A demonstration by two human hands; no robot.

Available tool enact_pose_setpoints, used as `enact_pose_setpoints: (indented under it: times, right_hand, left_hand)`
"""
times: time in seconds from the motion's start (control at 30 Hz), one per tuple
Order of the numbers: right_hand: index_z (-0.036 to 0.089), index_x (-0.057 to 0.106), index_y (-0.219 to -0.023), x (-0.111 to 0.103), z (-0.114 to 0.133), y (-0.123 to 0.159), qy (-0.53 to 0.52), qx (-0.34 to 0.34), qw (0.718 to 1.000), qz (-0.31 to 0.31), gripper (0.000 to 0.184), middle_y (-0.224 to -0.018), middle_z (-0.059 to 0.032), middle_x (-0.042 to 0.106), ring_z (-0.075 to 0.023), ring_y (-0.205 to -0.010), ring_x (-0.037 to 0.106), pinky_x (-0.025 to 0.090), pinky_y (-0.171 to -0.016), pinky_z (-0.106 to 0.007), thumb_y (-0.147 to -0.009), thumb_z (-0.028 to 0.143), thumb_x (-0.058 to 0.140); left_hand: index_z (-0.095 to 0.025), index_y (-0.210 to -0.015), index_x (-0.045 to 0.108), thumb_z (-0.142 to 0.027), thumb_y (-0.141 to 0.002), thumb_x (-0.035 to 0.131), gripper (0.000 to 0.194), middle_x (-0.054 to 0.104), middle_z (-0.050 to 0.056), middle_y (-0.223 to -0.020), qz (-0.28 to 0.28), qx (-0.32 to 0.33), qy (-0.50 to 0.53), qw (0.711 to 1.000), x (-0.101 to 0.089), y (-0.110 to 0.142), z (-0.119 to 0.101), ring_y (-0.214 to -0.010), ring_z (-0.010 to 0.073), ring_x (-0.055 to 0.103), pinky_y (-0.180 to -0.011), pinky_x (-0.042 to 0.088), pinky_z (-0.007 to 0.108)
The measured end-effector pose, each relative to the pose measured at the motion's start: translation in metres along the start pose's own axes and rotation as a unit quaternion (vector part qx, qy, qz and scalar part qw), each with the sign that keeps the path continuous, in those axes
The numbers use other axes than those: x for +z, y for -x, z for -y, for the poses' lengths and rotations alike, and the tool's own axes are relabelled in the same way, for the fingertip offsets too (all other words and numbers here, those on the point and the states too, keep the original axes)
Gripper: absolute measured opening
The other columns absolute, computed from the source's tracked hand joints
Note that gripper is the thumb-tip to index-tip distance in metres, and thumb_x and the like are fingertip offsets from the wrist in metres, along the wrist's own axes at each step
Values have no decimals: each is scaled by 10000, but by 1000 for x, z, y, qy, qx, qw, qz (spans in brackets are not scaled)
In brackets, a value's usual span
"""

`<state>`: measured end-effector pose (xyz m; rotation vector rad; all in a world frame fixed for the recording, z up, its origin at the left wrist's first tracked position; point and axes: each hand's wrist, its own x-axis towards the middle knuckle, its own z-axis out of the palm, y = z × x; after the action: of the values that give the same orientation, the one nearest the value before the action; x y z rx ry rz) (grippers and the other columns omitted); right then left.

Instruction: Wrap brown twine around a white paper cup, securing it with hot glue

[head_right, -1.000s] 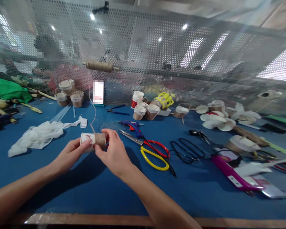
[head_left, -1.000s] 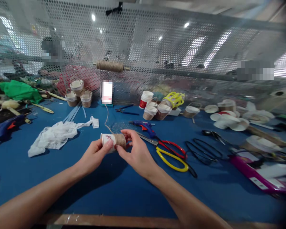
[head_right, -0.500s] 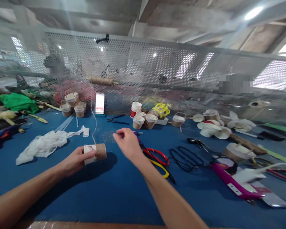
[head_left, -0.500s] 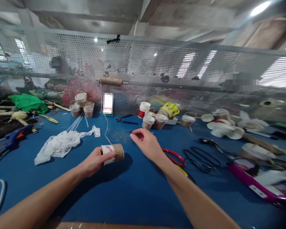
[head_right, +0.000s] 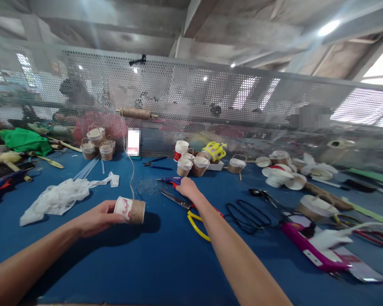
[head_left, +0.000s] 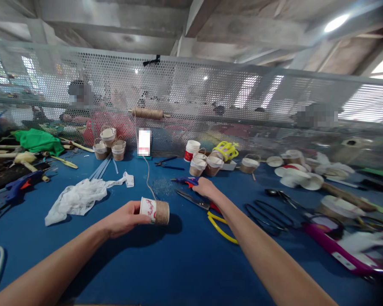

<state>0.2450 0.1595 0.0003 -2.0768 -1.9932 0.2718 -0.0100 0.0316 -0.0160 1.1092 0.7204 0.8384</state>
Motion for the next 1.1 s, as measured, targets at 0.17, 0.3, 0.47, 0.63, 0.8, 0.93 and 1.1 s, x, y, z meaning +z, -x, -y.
enact_pose_setpoints:
  times: [0.17,0.3,0.47,0.63,0.8,0.93,1.1]
  right_hand:
    - [148,516,-1084,-22,11,31,-166,-7,986,14,286,-1034,-66,568,-158,-854,571,485,-723,-346,-840,297,502]
    - [117,560,-961,-40,26,77,-295,-70,951,65,246,-688,-25,591,-109,-587,550,465,-562,-249,-808,298,493]
    - [136,594,-791,-51,38,114,-418,-128,893,110,237,-649,-21,595,-82,-485,492,388,-456,-222,-700,354,603]
    - [137,589,-805,-39,40,116,-457,-124,870,137,258,-626,-9,584,-74,-471,479,376,-418,-202,-688,364,624]
    - [166,558,-825,-35,36,117,-410,-111,895,137,269,-493,51,486,-70,-421,428,365,-383,-192,-701,397,614]
    - [158,556,-784,-37,32,121,-356,-113,918,130,287,-479,46,485,-79,-414,447,383,-381,-201,-707,432,590]
    - [160,559,-759,-31,31,127,-383,-95,911,117,270,-491,45,501,-72,-385,446,390,-396,-213,-723,427,574]
  left_hand:
    - [-134,-915,658,-196,-662,678,261,682,72,-927,31,25,-35,999,-4,2,-3,-820,162,598,-815,400,276]
    - [-129,-900,661,-229,-710,629,216,682,71,-899,9,49,-150,988,-4,3,-8,-769,157,587,-779,405,271]
    - [-105,-927,621,-253,-703,616,269,665,60,-901,1,37,-233,972,-1,-4,-18,-787,169,570,-790,399,290]
    - [-97,-937,612,-372,-717,607,352,658,65,-910,-2,18,-165,986,0,-17,-19,-809,163,564,-822,389,282]
    - [-89,-827,618,-460,-772,511,390,645,47,-774,-74,3,-102,992,0,-16,0,-662,119,524,-691,394,234]
    - [-98,-877,606,-428,-813,474,361,643,40,-811,-93,30,-133,986,0,-7,5,-708,126,537,-716,401,241]
    - [-125,-883,642,-329,-849,448,283,658,45,-898,-50,101,-239,964,5,4,-9,-886,165,562,-833,403,271]
